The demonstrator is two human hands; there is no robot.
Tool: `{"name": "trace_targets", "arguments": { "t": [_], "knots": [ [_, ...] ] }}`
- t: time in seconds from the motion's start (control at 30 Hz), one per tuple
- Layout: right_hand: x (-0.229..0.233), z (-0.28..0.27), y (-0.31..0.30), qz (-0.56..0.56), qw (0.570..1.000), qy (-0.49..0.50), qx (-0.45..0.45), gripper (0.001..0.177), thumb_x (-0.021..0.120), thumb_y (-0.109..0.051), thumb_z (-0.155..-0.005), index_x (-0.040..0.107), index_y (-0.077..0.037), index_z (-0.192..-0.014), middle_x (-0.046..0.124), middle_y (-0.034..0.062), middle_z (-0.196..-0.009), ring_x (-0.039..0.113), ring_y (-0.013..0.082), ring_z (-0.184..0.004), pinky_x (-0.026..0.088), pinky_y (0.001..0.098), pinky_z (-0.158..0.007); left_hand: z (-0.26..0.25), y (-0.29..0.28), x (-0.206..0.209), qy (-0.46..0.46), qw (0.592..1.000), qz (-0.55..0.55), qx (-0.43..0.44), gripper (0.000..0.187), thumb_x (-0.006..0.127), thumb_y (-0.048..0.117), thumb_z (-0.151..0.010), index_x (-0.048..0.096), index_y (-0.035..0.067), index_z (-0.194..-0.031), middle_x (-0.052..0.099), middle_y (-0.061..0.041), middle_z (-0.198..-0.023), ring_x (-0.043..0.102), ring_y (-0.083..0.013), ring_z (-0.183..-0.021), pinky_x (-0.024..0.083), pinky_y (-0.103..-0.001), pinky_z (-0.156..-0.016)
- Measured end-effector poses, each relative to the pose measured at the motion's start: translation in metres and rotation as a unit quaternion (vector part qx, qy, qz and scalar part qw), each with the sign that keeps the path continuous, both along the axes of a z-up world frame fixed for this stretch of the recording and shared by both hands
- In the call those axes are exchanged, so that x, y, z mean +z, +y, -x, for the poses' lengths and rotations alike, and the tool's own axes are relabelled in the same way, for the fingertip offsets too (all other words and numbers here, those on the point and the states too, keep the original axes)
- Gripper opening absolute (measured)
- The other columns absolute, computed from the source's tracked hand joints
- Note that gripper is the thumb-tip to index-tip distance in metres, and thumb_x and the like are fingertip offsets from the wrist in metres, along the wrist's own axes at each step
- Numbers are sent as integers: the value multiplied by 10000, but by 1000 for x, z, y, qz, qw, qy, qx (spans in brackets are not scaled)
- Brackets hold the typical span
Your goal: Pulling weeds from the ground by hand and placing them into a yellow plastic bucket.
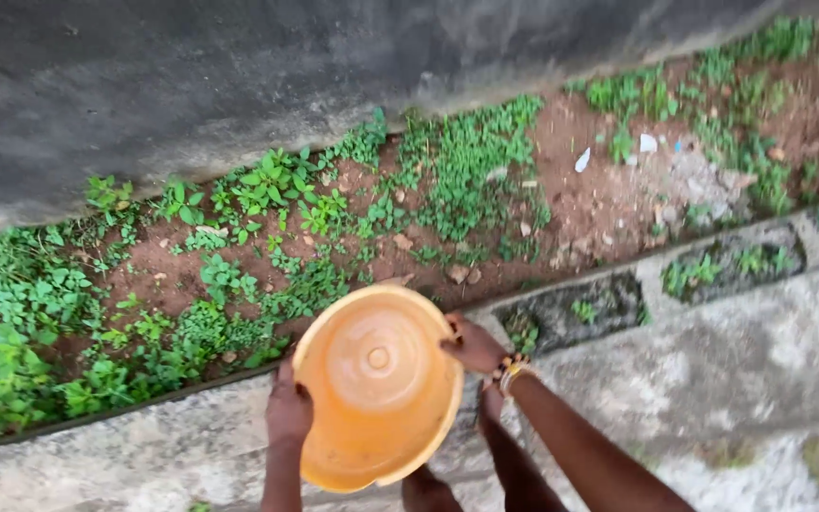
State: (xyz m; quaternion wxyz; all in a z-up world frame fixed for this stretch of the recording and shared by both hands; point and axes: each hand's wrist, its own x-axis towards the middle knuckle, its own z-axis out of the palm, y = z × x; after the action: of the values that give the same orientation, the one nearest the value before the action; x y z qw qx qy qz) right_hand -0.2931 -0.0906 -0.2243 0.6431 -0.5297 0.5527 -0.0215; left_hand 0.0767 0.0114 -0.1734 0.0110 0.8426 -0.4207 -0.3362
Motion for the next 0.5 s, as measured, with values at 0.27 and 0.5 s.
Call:
{"name": "trace_targets", "arguments": {
  "t": [0.27,0.5],
  "knots": [
    [15,7,-29,-17,996,-52,67,585,690,-310,-924,472,-70,-1411,734,171,-1182,744,288,-1036,580,419,-890,56,-21,58,-116,992,-30,36,806,664,197,-863,311,157,-1587,486,-169,-1477,495,-443,-1303,450,-637,-979],
    [6,-11,-32,80,997,1,22,606,606,-395,-988,448,-44,-1457,663,213,-1282,661,344,-1160,522,434,-965,89,-40,63,-263,963,56,-3,830,716,278,-778,381,61,-1505,394,-210,-1557,305,-412,-1494,167,-645,-1182]
  ]
}}
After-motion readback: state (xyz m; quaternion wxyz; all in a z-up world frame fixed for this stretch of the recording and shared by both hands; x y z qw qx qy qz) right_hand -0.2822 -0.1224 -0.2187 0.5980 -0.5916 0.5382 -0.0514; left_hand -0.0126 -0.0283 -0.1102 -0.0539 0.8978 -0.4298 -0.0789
